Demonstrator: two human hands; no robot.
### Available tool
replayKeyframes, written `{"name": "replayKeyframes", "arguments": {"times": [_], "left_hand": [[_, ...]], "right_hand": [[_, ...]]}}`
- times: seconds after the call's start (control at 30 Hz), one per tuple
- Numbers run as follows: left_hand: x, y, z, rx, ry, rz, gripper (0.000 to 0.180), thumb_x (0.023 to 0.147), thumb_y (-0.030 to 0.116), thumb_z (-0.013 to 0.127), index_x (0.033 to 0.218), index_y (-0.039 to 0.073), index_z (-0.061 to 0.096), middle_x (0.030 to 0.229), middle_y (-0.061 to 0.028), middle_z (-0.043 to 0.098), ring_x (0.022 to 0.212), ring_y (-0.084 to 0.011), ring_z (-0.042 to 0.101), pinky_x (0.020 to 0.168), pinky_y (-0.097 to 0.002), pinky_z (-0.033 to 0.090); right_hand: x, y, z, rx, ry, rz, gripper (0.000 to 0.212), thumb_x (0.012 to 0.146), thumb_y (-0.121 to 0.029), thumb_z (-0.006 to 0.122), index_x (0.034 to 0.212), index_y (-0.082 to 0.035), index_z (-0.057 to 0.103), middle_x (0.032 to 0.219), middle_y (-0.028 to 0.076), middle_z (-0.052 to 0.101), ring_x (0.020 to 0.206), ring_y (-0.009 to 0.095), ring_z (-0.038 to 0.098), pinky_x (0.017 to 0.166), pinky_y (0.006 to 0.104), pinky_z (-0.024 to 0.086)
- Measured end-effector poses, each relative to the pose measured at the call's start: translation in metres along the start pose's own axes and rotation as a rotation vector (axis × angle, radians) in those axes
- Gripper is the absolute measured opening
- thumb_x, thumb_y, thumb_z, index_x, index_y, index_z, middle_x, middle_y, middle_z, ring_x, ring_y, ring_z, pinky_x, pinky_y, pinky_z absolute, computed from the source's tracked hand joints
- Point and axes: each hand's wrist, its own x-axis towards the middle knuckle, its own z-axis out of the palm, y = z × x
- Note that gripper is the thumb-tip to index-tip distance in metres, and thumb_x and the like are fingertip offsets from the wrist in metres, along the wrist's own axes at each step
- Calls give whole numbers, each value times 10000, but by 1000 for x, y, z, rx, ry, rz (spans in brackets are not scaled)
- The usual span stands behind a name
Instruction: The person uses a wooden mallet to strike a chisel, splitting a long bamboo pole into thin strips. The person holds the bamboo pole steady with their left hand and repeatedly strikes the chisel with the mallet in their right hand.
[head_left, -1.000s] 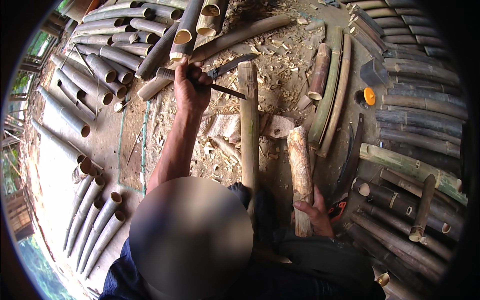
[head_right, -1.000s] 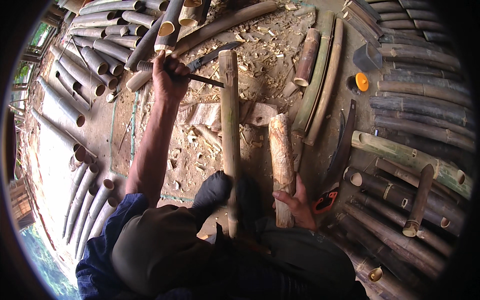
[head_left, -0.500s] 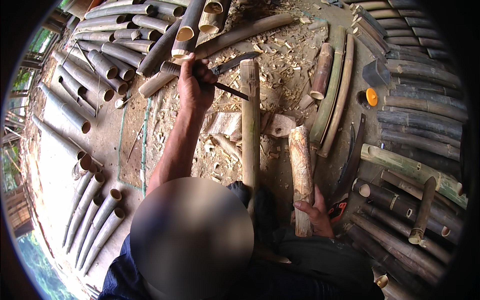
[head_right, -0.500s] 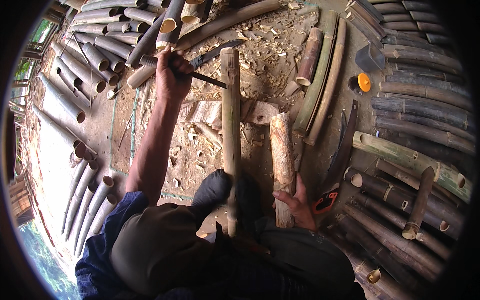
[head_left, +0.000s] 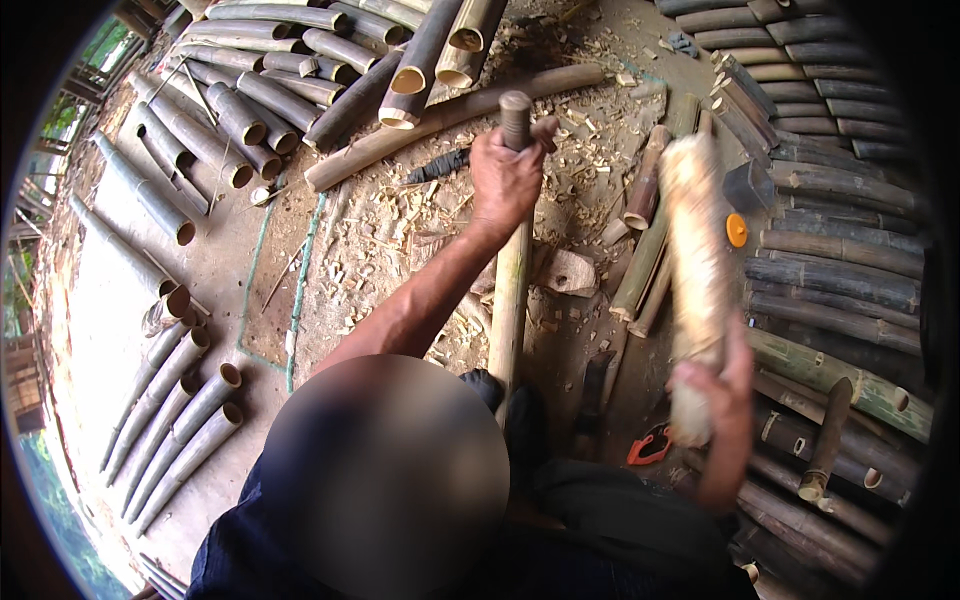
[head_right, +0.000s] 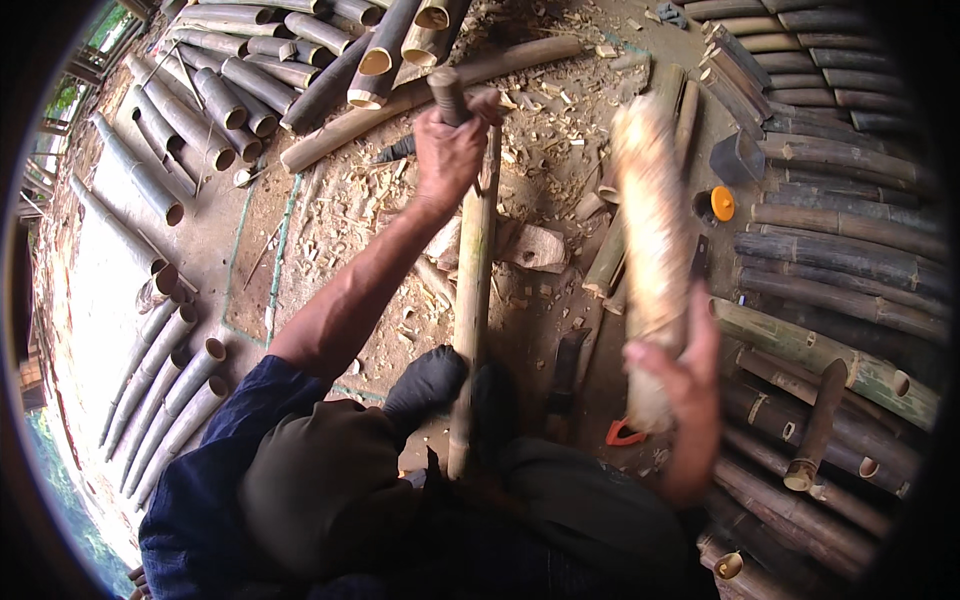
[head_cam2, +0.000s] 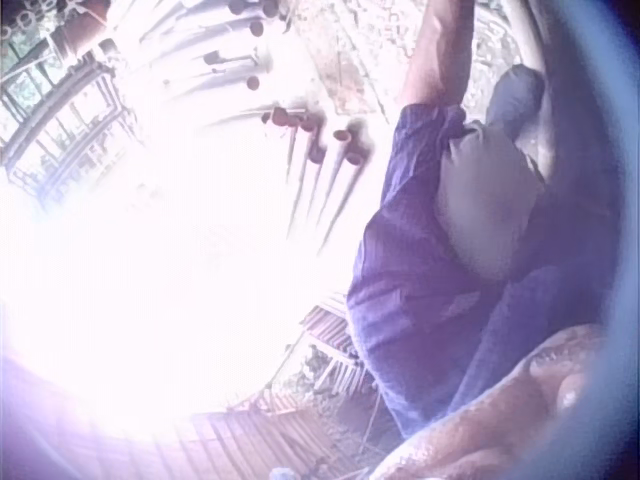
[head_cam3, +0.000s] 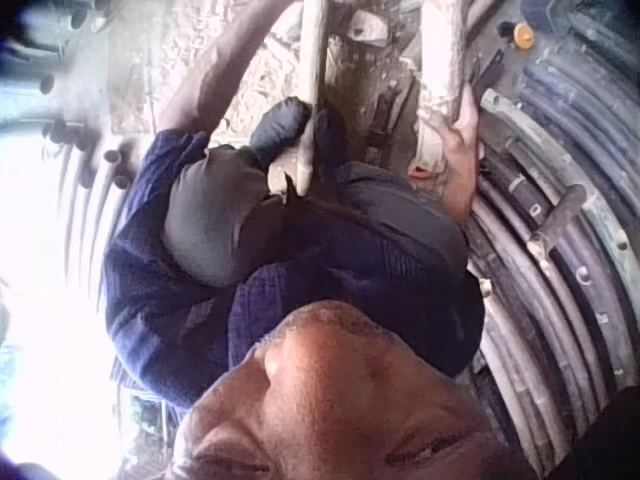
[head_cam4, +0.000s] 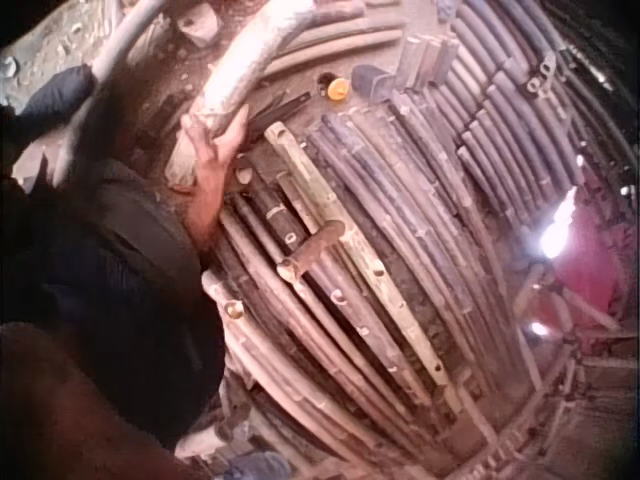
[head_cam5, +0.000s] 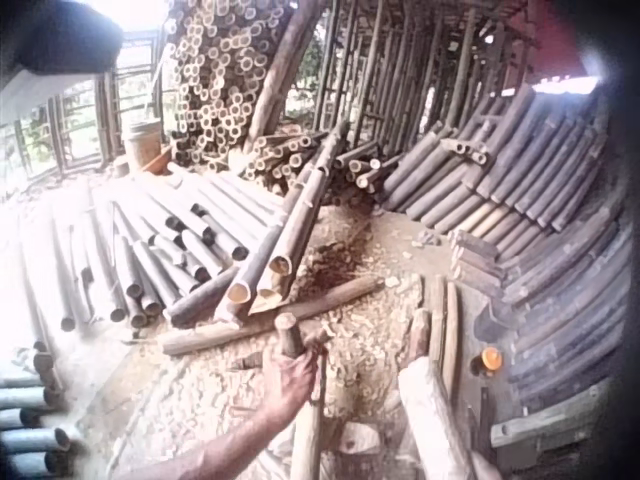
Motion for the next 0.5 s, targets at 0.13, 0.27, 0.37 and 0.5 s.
{"name": "replayKeyframes", "arguments": {"times": [0.13,0.27,0.37,0.5], "left_hand": [[8,-12,8,-38,3,36,348,968,331,729,867,-2,733,691,1,646,601,-60,512,564,-272,435],[15,-2,10,22,13,-31,341,950,314,738,858,-15,742,666,-43,650,605,-109,549,596,-333,462],[24,-15,4,4,49,-13,339,939,321,750,867,-10,750,664,-53,654,590,-130,555,603,-351,473],[19,-5,8,28,-16,-94,383,935,355,762,857,-18,727,691,-55,668,598,-118,563,582,-332,469]], "right_hand": [[56,-172,-25,-322,147,-594,681,867,-174,686,1439,31,378,1020,145,646,796,182,654,721,330,606],[136,-236,23,-436,54,-1104,529,893,-174,704,1330,19,477,967,147,679,858,191,685,769,334,617],[168,-192,95,-962,-227,-1117,600,788,-117,744,1308,22,478,1066,200,663,936,248,684,789,388,611],[144,-229,126,-1222,-357,-579,649,736,-119,762,1297,29,472,1111,209,632,947,256,658,784,398,610]]}}
